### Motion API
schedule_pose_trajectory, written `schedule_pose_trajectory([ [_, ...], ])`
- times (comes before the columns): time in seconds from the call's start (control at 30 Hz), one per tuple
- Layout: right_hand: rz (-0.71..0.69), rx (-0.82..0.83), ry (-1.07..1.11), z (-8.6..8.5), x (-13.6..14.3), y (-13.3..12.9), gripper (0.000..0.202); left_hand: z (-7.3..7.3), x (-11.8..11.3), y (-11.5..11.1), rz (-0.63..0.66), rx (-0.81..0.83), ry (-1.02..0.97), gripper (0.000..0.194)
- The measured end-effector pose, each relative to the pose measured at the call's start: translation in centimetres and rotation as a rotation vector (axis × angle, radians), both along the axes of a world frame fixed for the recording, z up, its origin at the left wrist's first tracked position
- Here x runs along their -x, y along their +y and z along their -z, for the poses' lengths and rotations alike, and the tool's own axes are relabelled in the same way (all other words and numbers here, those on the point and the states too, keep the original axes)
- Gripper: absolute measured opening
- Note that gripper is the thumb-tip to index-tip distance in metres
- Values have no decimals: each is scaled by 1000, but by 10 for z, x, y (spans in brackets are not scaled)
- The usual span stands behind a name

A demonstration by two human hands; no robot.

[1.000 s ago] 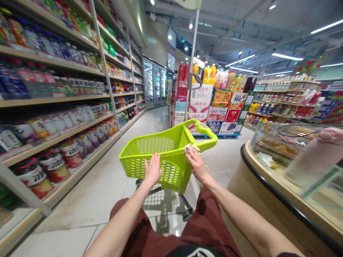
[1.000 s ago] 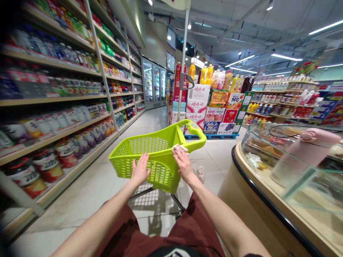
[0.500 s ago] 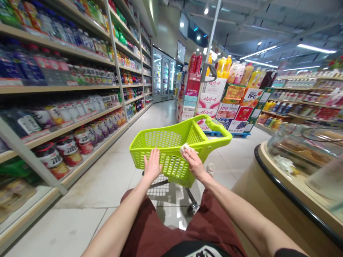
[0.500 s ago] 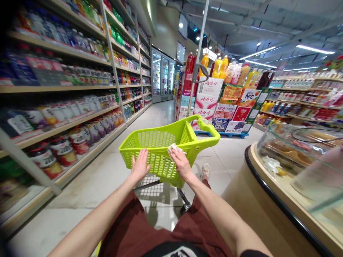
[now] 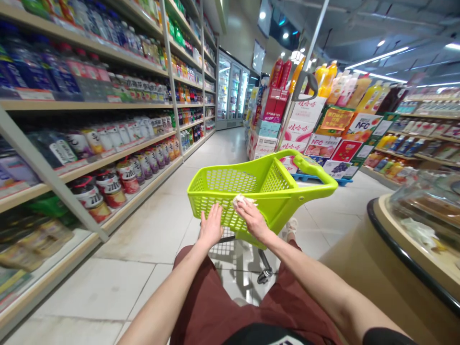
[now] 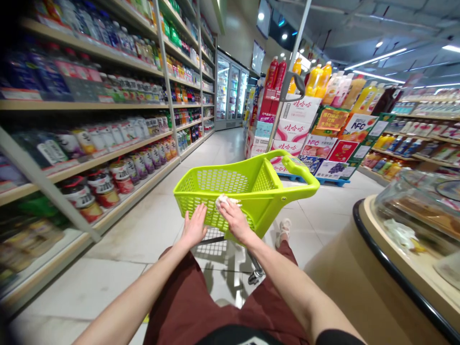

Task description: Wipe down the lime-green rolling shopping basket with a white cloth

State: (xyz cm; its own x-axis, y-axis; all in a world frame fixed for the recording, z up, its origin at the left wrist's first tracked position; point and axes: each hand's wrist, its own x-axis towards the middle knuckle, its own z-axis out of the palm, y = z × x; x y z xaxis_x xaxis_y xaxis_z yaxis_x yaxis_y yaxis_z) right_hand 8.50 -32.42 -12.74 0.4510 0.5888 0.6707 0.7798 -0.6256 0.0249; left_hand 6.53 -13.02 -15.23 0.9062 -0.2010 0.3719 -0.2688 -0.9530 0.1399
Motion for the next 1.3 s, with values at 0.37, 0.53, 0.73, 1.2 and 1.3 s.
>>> schedule_pose_trajectory([
  [0.37, -56, -9, 229, 37, 1, 44, 45, 17, -11, 20, 27, 592, 118, 65],
  [0.53, -129, -219, 334, 0, 6, 74, 58, 3, -15, 14, 190, 1503, 422, 51],
  [0.73, -143, -18, 306, 5, 4, 96, 59, 2, 3, 21, 183, 1955, 625, 31],
  [1.2, -193, 366, -41, -12, -79, 165, 26, 26, -11, 108, -378, 1277, 362, 39],
  [1.3, -235, 495, -72, 18, -77, 157, 25, 40, -10, 111, -399, 1217, 356, 40],
])
